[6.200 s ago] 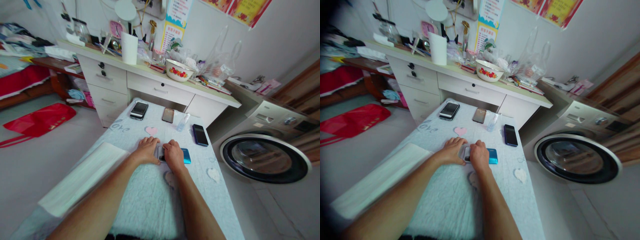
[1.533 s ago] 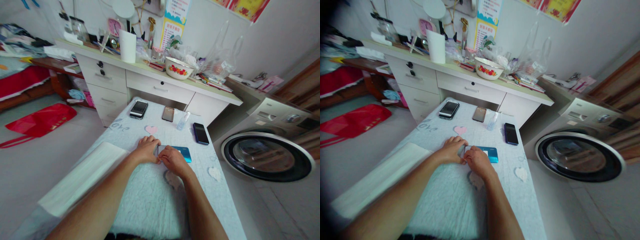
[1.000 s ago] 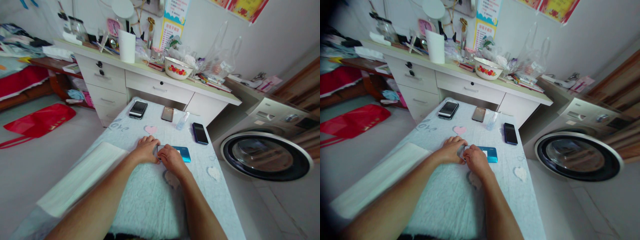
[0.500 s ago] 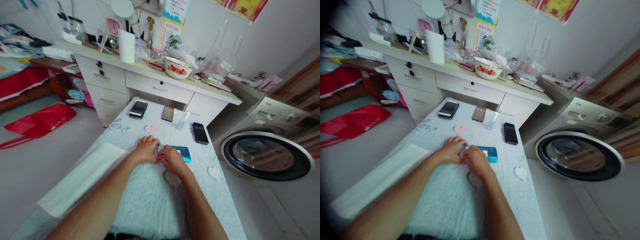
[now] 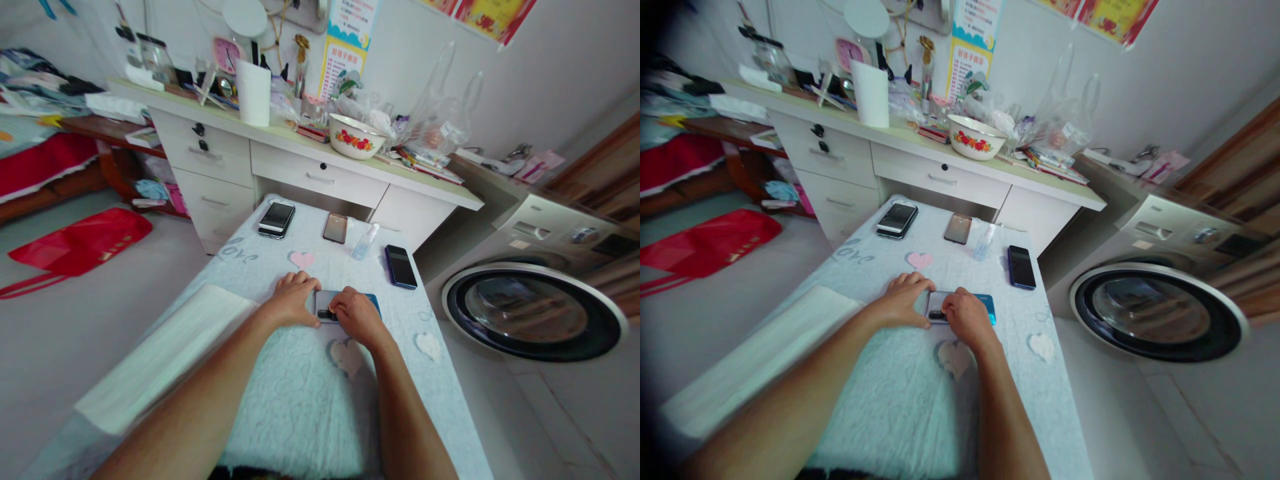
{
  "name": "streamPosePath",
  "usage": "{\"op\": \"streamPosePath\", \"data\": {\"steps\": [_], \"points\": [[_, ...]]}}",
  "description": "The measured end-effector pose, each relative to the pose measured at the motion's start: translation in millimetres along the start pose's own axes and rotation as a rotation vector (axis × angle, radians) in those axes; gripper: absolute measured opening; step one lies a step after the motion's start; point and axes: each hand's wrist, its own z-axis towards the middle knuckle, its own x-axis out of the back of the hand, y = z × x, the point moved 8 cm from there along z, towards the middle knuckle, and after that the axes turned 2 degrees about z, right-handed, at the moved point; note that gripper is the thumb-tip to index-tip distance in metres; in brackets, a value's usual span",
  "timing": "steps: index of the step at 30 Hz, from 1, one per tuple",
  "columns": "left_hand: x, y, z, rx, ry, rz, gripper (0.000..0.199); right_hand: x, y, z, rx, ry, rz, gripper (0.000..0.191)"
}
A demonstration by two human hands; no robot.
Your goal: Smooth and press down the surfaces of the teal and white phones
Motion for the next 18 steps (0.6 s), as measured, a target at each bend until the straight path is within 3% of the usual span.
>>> {"op": "streamPosePath", "data": {"steps": [9, 18], "points": [[1.4, 2.0, -0.5, 0.014, -0.023, -0.005, 0.075, -8.1, -9.3, 3.2, 0.013, 0.036, -0.031, 0.021], [-0.4, 1.7, 1.1, -0.014, 0.001, 0.01, 0.074, -16.3, -29.4, 2.5, 0.12, 0.044, -0.001, 0.018]]}}
